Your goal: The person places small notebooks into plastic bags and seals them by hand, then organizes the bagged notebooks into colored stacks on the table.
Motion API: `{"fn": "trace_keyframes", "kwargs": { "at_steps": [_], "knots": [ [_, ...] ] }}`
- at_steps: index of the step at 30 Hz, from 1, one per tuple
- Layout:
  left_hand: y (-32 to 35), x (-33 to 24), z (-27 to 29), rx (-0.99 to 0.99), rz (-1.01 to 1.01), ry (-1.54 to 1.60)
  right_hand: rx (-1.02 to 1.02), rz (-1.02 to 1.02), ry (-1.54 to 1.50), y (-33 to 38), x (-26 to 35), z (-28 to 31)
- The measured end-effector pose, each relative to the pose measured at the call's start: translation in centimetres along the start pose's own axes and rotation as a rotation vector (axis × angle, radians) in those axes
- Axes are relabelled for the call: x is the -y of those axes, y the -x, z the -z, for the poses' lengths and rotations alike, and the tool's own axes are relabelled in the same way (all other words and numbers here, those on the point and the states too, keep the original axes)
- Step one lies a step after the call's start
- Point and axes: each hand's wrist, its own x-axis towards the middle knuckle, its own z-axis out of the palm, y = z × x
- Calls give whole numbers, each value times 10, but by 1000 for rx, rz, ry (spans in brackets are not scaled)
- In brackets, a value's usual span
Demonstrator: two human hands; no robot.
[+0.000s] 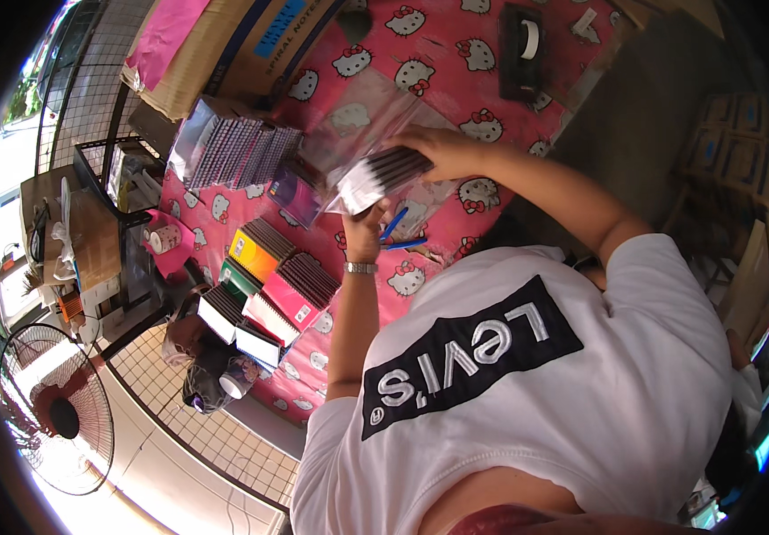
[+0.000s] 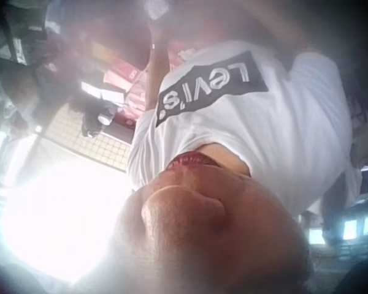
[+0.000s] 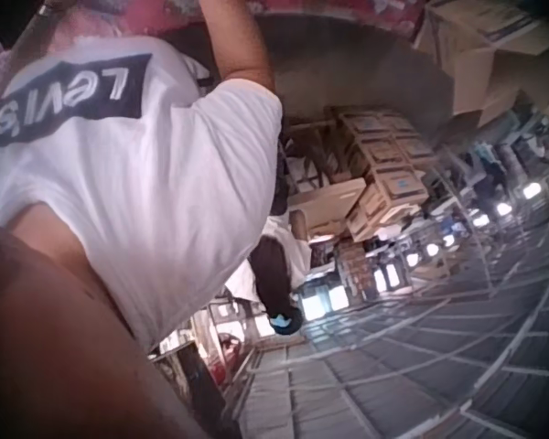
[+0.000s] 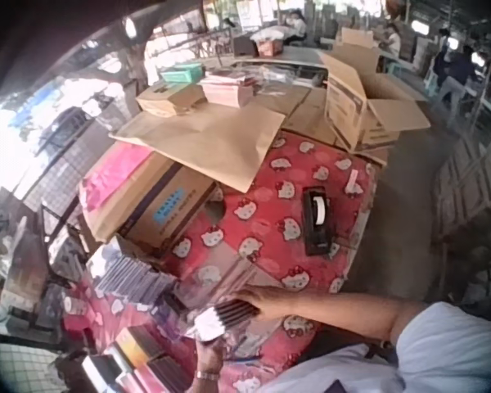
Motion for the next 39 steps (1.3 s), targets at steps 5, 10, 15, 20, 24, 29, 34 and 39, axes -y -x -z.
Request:
{"fn": "trace_keyframes", "kwargs": {
  "at_steps": [5, 10, 15, 20, 24, 29, 34, 39],
  "knots": [
    [-11, -20, -13, 43, -187, -166, -312, 133, 199, -3, 5, -29],
    [-15, -50, -6, -66, -184, -439, -202, 10, 80, -29, 38, 14],
    [-12, -67, 10, -119, -179, 48, -126, -133, -232, -19, 26, 46],
    [-52, -20, 37, 171, 169, 42, 72, 46, -231, -43, -13, -2],
    [-63, -25, 24, 26, -121, -314, -33, 93, -170, -53, -11, -10],
    [-44, -35, -14, -189, -554, -953, -194, 201, -93, -35, -1, -16],
    [-25, -48, 9, 152, -801, -1067, -27, 329, -101, -10, 8, 3],
    [-16, -31, 9, 34, -793, -1236, -241, 403, 151, -1, 14, -21]
  ]
}}
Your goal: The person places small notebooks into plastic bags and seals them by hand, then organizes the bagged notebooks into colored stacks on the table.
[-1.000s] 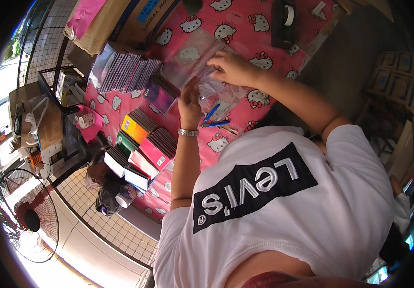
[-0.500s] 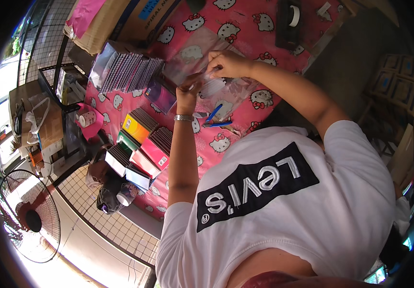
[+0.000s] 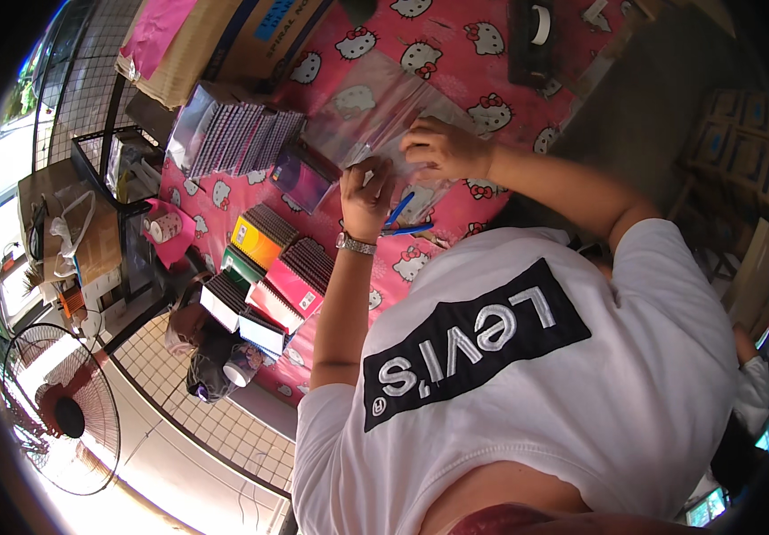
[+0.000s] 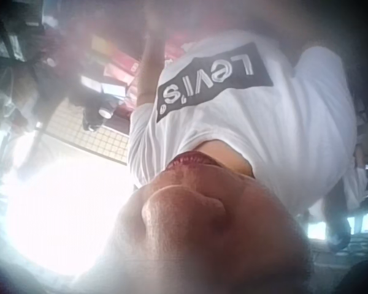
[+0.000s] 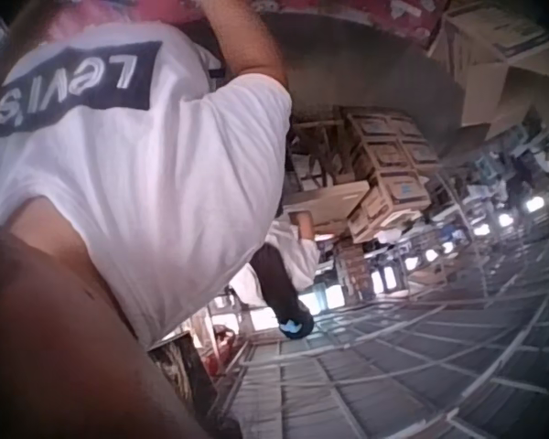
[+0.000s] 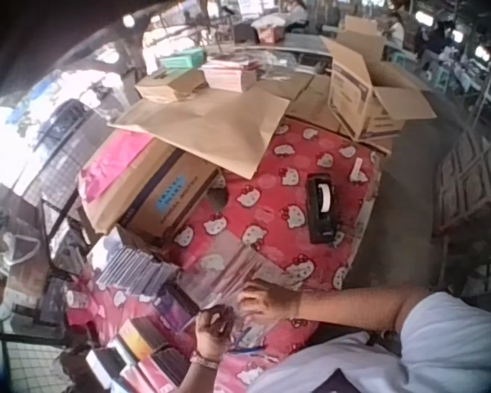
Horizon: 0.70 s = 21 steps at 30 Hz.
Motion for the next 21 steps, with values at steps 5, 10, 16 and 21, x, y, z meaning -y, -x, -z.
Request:
{"fn": "trace_keyframes", "kwargs": {
  "at_steps": [5, 10, 16, 21],
  "knots": [
    [-2, 0, -15, -153, 331, 200, -287, -384, 79, 3, 13, -40],
    [-24, -14, 0, 65, 587, -90, -273, -410, 253, -4, 13, -22],
    [-58, -16, 0, 242, 570, -26, -1140, -1187, 425, 118, -111, 92],
    [-45, 12, 5, 176, 361, 125, -1069, -1269, -663, 133, -110, 105]
  ]
}}
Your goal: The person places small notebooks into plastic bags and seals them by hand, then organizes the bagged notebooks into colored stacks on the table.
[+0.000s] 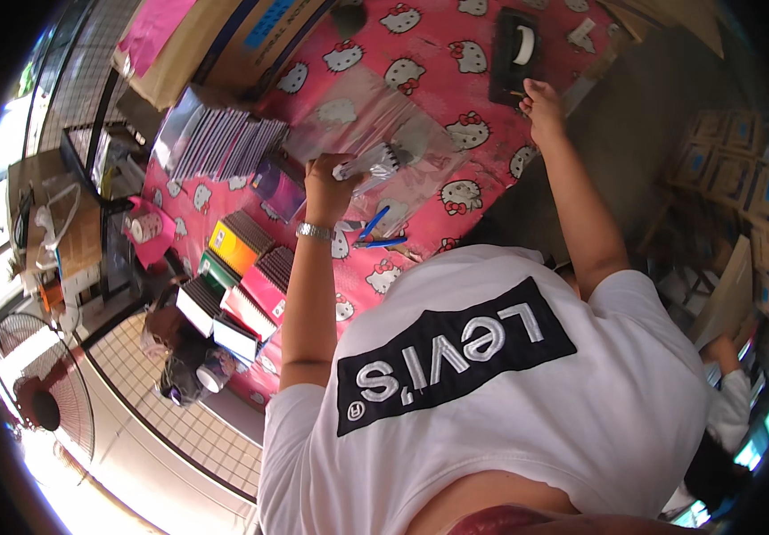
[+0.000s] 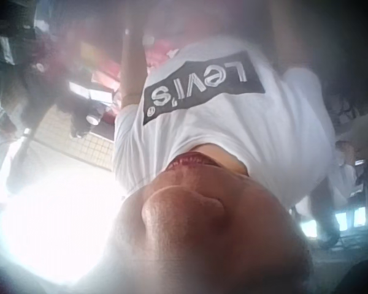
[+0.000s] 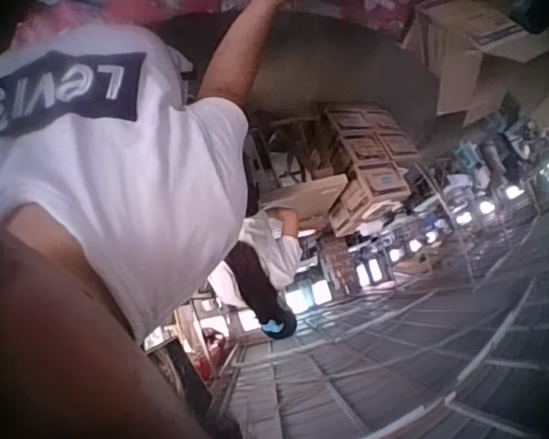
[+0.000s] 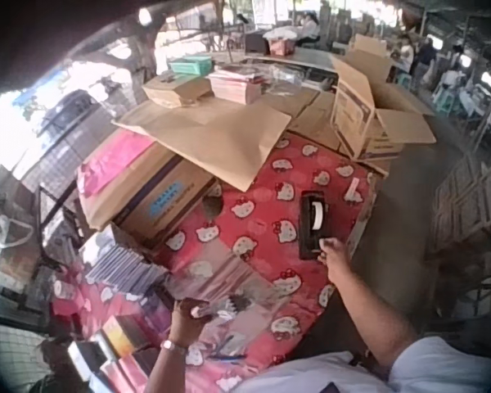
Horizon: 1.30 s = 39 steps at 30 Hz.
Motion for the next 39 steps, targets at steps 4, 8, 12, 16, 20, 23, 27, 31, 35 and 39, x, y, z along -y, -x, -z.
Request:
{"fn": "trace_keyframes", "kwargs": {
  "at_steps": [4, 8, 12, 16, 20, 23, 27, 31, 35, 39],
  "knots": [
    [9, 15, -5, -27, 15, 127, -6, 163, -190, 37, -37, 0],
    [21, 24, -18, -62, 160, 598, -14, -38, -68, 42, -1, -5],
    [14, 11, -13, 74, 330, 596, 6, -130, -36, 9, 17, -7],
    [14, -1, -8, 79, 339, 603, -42, -102, -152, 14, 9, -12],
    [14, 15, -14, 81, 329, 688, -42, -119, -97, 21, 16, -22],
    [19, 16, -14, 84, 365, 731, 17, -57, -205, 47, 7, -22],
    [18, 11, -9, 76, 381, 757, 124, -270, -500, 50, -43, 5],
    [8, 10, -12, 79, 309, 665, 766, -628, -488, 6, -62, -33],
    [13, 9, -8, 116, 343, 602, 1528, 96, 622, 79, 42, -206],
    [23, 24, -8, 113, 368, 546, 1754, 819, 1595, 116, 52, -291]
  ]
}}
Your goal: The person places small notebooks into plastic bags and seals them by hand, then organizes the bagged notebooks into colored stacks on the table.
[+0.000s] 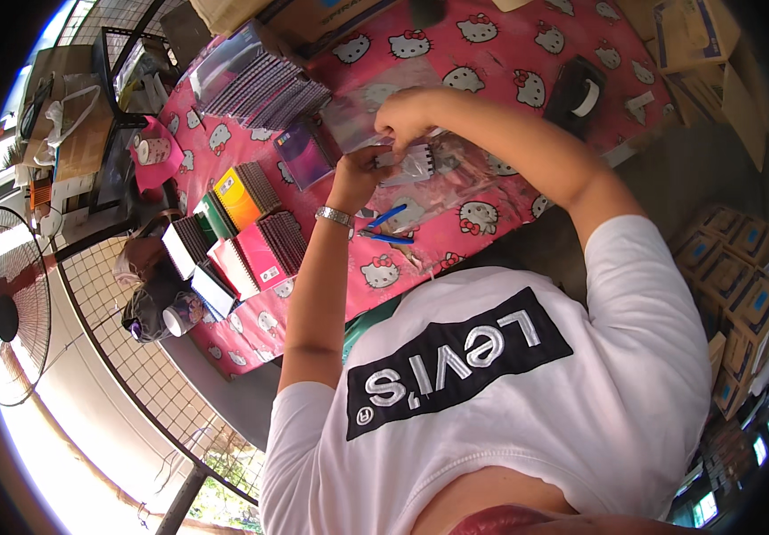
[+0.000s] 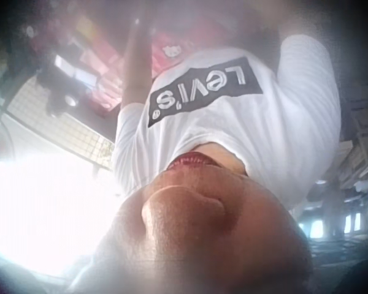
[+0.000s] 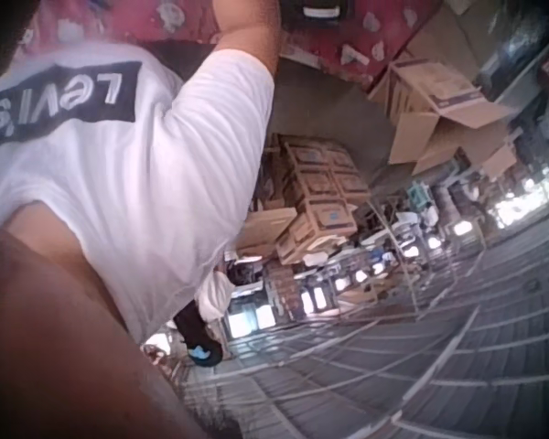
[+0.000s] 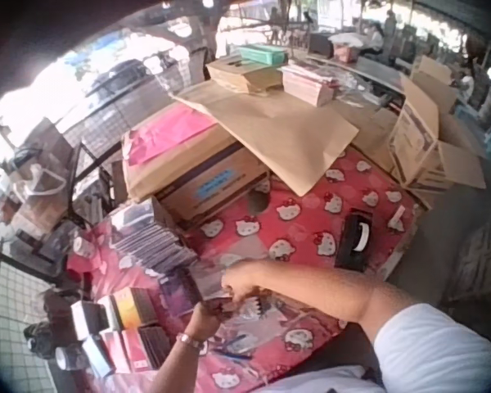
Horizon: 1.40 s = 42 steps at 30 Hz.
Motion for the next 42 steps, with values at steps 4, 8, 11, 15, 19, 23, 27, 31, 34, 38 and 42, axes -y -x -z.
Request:
{"fn": "trace_keyframes", "kwargs": {
  "at_steps": [4, 8, 11, 15, 19, 23, 27, 31, 34, 38, 42],
  "knots": [
    [-7, -15, -9, 16, -92, 97, 171, -22, -249, -30, -64, -30],
    [8, -6, -25, -259, -458, -246, -79, -176, -685, -12, -88, -109],
    [28, 34, -42, -334, -445, -247, -465, -32, -913, 32, -73, -157],
    [34, 27, -44, -299, -350, -66, -662, -67, -552, 45, -15, -156],
    [28, 5, 15, -684, -204, 637, -892, -27, -829, -12, 26, -111],
    [18, 40, 101, -677, -36, 173, -874, -150, -689, -106, 72, -72],
    [-10, 83, 116, -702, 114, 124, -936, -409, -319, -165, 61, -100],
    [-6, 96, 126, -618, 63, 165, -1028, -462, -428, -176, 71, -100],
    [33, 84, 147, -503, 147, 443, -1331, -309, -15, -171, 140, -55],
    [105, 76, 259, -1046, -33, -110, -1173, 60, -181, -232, 202, -24],
    [181, 148, 372, -1388, 223, -492, -767, -356, -85, -334, 230, -36]
  ]
}}
